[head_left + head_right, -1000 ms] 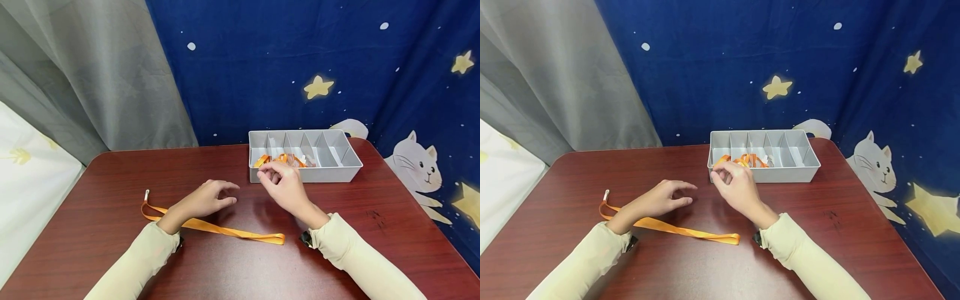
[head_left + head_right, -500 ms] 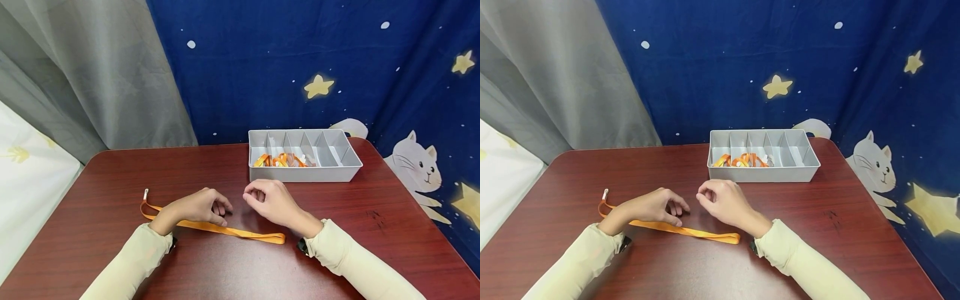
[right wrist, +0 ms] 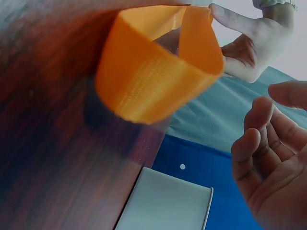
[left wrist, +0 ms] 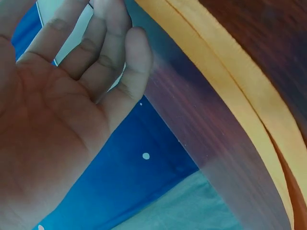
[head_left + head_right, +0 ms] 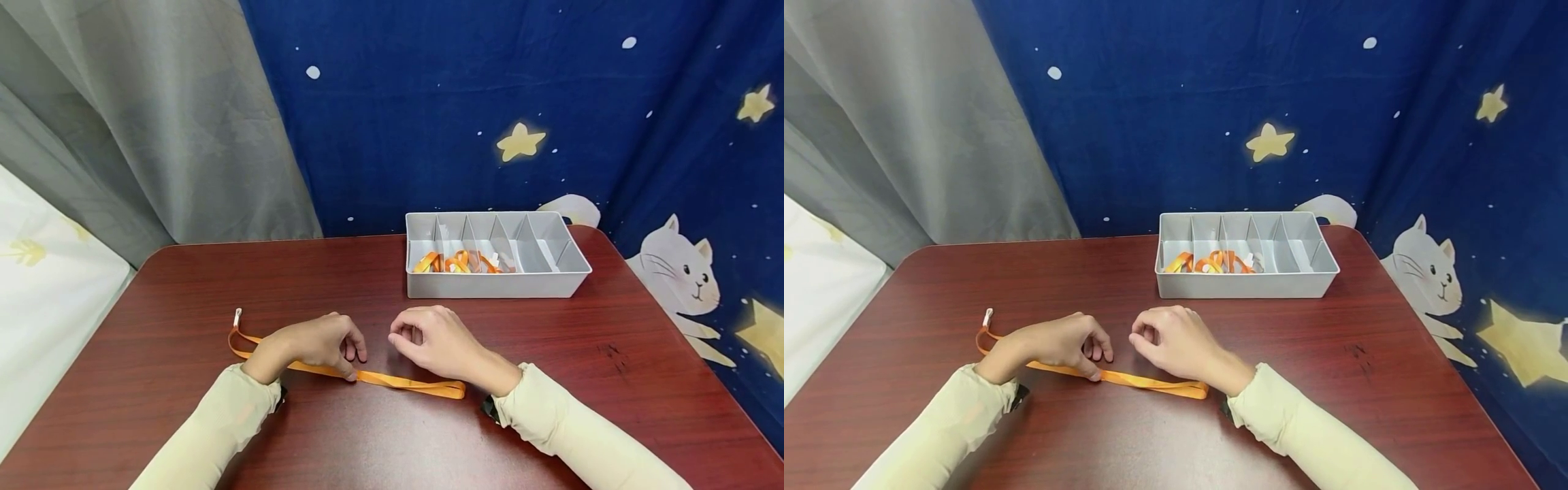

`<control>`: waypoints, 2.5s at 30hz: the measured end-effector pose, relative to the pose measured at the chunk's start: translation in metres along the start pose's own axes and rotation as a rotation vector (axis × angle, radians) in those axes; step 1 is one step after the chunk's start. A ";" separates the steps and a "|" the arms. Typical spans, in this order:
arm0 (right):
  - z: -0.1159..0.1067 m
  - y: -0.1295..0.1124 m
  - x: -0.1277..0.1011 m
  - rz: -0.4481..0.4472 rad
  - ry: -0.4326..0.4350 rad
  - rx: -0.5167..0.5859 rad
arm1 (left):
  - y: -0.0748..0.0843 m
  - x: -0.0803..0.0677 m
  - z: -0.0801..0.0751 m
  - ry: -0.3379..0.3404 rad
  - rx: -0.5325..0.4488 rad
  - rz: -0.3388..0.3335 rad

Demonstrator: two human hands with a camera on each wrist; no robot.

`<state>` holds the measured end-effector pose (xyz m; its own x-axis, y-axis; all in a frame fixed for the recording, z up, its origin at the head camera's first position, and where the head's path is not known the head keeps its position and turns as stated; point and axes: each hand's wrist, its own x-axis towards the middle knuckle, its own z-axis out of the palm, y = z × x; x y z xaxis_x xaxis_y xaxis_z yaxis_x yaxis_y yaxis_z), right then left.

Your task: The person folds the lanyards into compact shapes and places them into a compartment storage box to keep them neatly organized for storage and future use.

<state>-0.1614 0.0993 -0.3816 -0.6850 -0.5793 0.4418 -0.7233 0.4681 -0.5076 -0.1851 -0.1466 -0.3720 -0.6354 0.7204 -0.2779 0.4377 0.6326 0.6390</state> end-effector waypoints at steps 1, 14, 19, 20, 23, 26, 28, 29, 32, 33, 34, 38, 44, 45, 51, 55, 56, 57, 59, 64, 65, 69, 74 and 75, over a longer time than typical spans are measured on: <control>0.000 -0.001 0.000 0.005 -0.009 0.000 | 0.000 -0.001 -0.001 -0.001 0.010 -0.010; 0.003 -0.006 -0.003 -0.004 -0.161 -0.033 | 0.000 -0.001 0.000 0.000 0.104 -0.116; 0.004 -0.008 -0.004 -0.033 -0.200 -0.078 | 0.001 -0.002 0.002 -0.003 0.104 -0.124; 0.005 -0.008 -0.004 -0.035 -0.209 -0.086 | 0.001 -0.002 0.002 -0.001 0.105 -0.118; 0.006 -0.009 -0.004 -0.029 -0.237 -0.111 | 0.001 -0.003 0.002 0.000 0.116 -0.109; 0.008 -0.010 -0.005 -0.016 -0.272 -0.122 | 0.001 -0.004 0.002 0.001 0.114 -0.105; 0.009 -0.011 -0.006 -0.005 -0.299 -0.122 | 0.000 -0.004 0.002 0.001 0.113 -0.110; 0.009 -0.012 -0.006 0.001 -0.314 -0.120 | 0.000 -0.004 0.003 0.002 0.114 -0.110; 0.011 -0.013 -0.007 0.013 -0.352 -0.117 | -0.002 -0.003 0.004 0.008 0.117 -0.103; 0.011 -0.013 -0.007 0.014 -0.361 -0.117 | -0.002 -0.003 0.004 0.010 0.118 -0.097; 0.012 -0.013 -0.008 0.015 -0.367 -0.115 | -0.003 -0.003 0.004 0.012 0.117 -0.091; 0.013 -0.011 -0.008 0.020 -0.371 -0.095 | -0.004 -0.004 0.005 0.017 0.097 -0.068; 0.014 -0.010 -0.008 0.022 -0.363 -0.049 | -0.008 -0.004 0.006 0.026 0.073 -0.018; 0.014 -0.010 -0.008 0.019 -0.364 -0.041 | -0.009 -0.004 0.006 0.028 0.067 -0.006; 0.015 -0.009 -0.008 0.016 -0.371 -0.014 | -0.012 -0.006 0.006 0.021 0.017 0.025; 0.015 -0.008 -0.009 0.033 -0.387 -0.023 | -0.012 -0.007 0.006 0.030 0.013 0.012; 0.015 -0.008 -0.009 0.038 -0.396 -0.027 | -0.012 -0.008 0.006 0.035 0.019 0.006; 0.015 -0.008 -0.009 0.042 -0.405 -0.033 | -0.012 -0.008 0.006 0.039 0.026 0.001; 0.015 -0.008 -0.008 0.051 -0.424 -0.040 | -0.012 -0.008 0.006 0.044 0.028 -0.006; 0.014 -0.009 -0.008 0.072 -0.460 -0.062 | -0.011 -0.009 0.007 0.052 0.023 -0.007; 0.014 -0.009 -0.008 0.074 -0.466 -0.067 | -0.011 -0.009 0.007 0.054 0.024 -0.007; 0.015 -0.009 -0.009 0.080 -0.480 -0.087 | -0.010 -0.010 0.008 0.059 0.042 -0.005; 0.016 -0.010 -0.010 0.073 -0.485 -0.119 | -0.008 -0.011 0.008 0.062 0.072 -0.001; 0.016 -0.011 -0.010 0.070 -0.484 -0.125 | -0.008 -0.011 0.009 0.059 0.079 0.001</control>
<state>-0.1452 0.0898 -0.3927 -0.6347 -0.7727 0.0016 -0.7024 0.5761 -0.4180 -0.1764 -0.1569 -0.3804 -0.6705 0.7043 -0.2333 0.4855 0.6542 0.5799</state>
